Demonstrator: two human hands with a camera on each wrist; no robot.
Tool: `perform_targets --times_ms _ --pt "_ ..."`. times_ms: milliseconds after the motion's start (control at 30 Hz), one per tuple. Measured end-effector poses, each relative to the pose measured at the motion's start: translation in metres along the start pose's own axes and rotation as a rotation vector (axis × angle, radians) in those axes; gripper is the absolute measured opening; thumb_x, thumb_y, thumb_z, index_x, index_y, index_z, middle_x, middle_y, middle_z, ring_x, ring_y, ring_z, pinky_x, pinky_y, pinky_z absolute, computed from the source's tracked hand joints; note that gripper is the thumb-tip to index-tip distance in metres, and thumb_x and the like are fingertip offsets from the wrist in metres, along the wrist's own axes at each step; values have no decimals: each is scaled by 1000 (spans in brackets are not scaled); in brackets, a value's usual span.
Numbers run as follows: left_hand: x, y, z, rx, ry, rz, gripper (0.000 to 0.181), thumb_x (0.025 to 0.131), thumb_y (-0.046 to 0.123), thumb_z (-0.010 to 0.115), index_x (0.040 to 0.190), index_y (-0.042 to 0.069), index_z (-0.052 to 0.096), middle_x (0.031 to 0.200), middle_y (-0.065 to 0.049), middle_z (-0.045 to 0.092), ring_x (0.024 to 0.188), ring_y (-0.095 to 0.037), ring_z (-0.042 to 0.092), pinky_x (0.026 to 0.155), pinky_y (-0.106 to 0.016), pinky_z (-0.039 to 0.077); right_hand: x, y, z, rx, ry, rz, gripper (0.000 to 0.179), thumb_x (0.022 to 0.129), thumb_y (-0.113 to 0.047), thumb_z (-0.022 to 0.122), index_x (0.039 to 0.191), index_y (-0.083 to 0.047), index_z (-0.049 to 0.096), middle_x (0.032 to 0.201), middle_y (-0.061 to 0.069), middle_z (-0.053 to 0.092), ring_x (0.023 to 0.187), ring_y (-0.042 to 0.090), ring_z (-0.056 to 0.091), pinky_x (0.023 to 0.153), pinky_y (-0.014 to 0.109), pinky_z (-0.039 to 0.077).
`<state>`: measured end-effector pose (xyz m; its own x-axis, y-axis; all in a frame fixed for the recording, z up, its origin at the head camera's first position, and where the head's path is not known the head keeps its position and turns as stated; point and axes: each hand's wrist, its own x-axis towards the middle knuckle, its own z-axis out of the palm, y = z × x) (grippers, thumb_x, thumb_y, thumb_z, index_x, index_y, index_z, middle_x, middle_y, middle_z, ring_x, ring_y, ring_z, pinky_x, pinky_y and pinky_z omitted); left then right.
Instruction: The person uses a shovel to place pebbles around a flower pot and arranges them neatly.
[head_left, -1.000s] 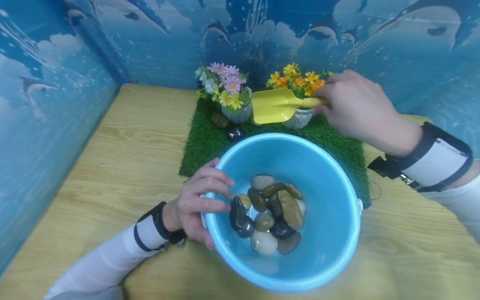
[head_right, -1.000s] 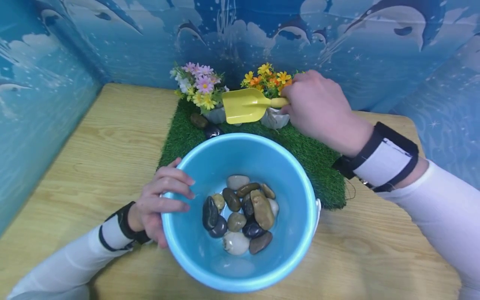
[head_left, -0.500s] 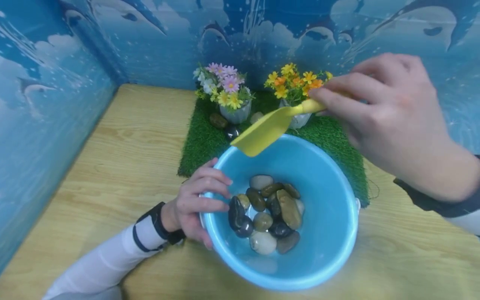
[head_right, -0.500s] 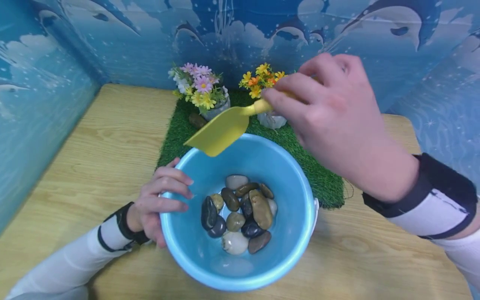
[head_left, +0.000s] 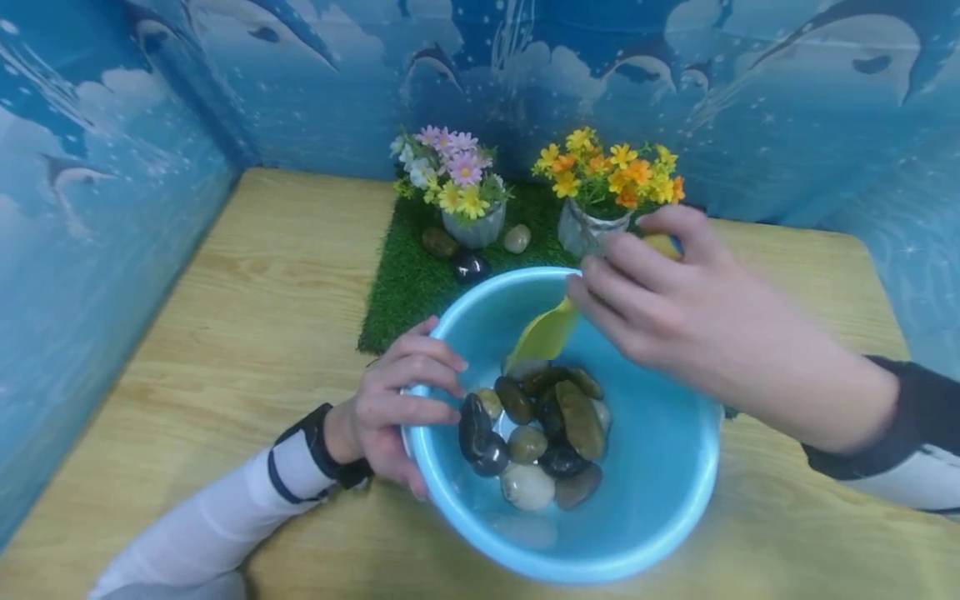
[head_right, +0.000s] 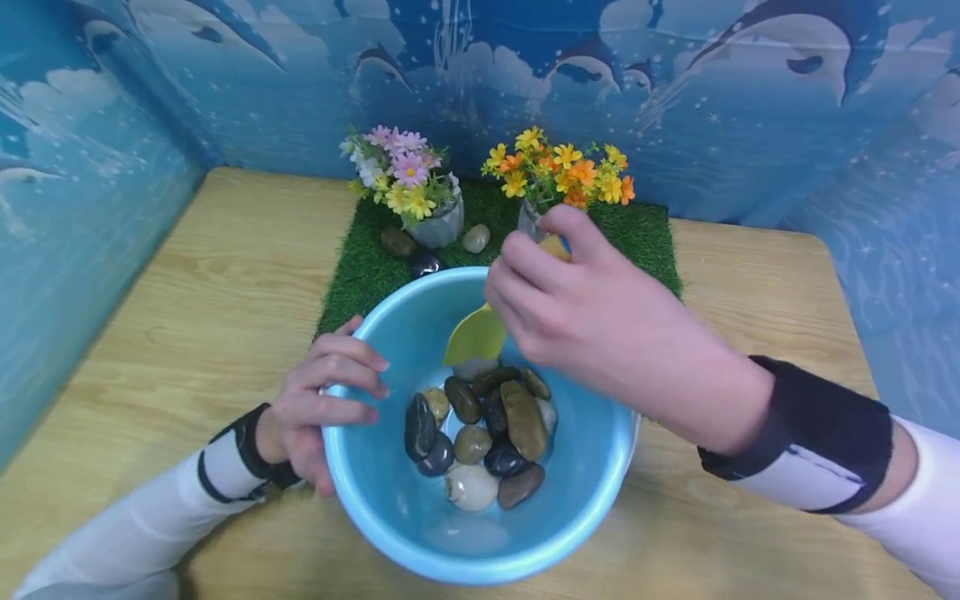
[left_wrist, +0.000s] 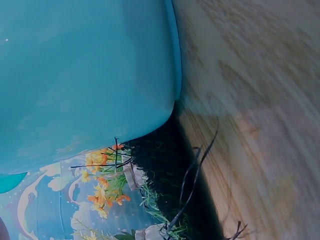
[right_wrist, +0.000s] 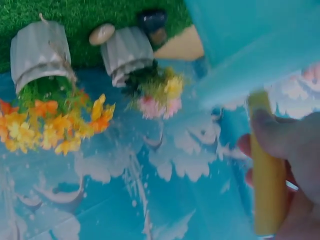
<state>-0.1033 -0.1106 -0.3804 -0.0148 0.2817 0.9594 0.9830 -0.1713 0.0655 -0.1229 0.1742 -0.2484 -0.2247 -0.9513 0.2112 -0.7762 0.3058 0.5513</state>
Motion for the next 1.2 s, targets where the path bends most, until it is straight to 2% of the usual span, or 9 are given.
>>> perform_targets --times_ms 100,133,167,300,533,667,833,1033,1200 --pt "0 0 0 -3 0 -1 57 95 62 54 85 7 64 88 -15 63 95 -34 55 116 -52 25 10 -9 -6 -99 -115 -57 20 84 9 70 104 8 66 96 19 59 86 32 46 82 48 42" --pt "0 0 -1 -3 -2 -3 57 95 62 54 85 7 64 88 -15 63 95 -33 55 116 -52 25 12 -12 -4 -111 -138 -67 13 85 9 69 98 8 66 94 18 58 84 31 44 81 47 41" --pt "0 0 -1 -3 -3 -4 57 95 62 54 85 6 64 89 -15 63 95 -33 55 116 -52 25 13 -14 -2 -129 -157 -80 14 82 7 74 94 6 66 93 17 58 84 30 43 81 46 41" --pt "0 -1 0 -8 -1 0 57 94 62 54 86 6 64 89 -15 63 95 -33 55 116 -52 25 16 -21 3 -143 -218 -102 8 83 8 71 83 4 64 88 16 56 82 29 39 80 44 38" --pt "1 -1 1 -7 0 3 57 94 62 54 86 6 64 88 -15 63 95 -34 56 116 -52 25 17 -20 0 -82 -274 -93 10 82 2 77 85 0 68 86 13 58 82 29 40 82 46 38" --pt "0 0 1 -4 -1 0 57 95 62 54 86 6 64 89 -15 63 95 -33 56 116 -52 25 16 -17 -5 -48 -274 -71 16 78 2 81 89 -2 69 89 13 61 85 30 44 86 49 40" --pt "0 0 1 -2 0 -5 57 94 62 54 87 6 64 89 -15 63 96 -33 56 116 -53 25 13 -13 -9 8 -269 -61 19 75 3 83 86 -3 69 85 12 60 85 30 45 87 49 40" --pt "0 -1 1 1 3 0 58 94 62 54 85 6 64 88 -15 63 95 -33 56 116 -52 25 12 -15 -7 123 -328 -100 23 70 -2 87 82 -8 69 79 7 55 81 28 40 82 48 38" --pt "-1 -1 1 6 3 6 58 94 62 54 85 6 64 89 -15 64 94 -34 56 116 -52 26 13 -20 0 204 -364 -113 25 66 -9 91 83 -13 73 80 3 58 83 26 42 84 48 38"
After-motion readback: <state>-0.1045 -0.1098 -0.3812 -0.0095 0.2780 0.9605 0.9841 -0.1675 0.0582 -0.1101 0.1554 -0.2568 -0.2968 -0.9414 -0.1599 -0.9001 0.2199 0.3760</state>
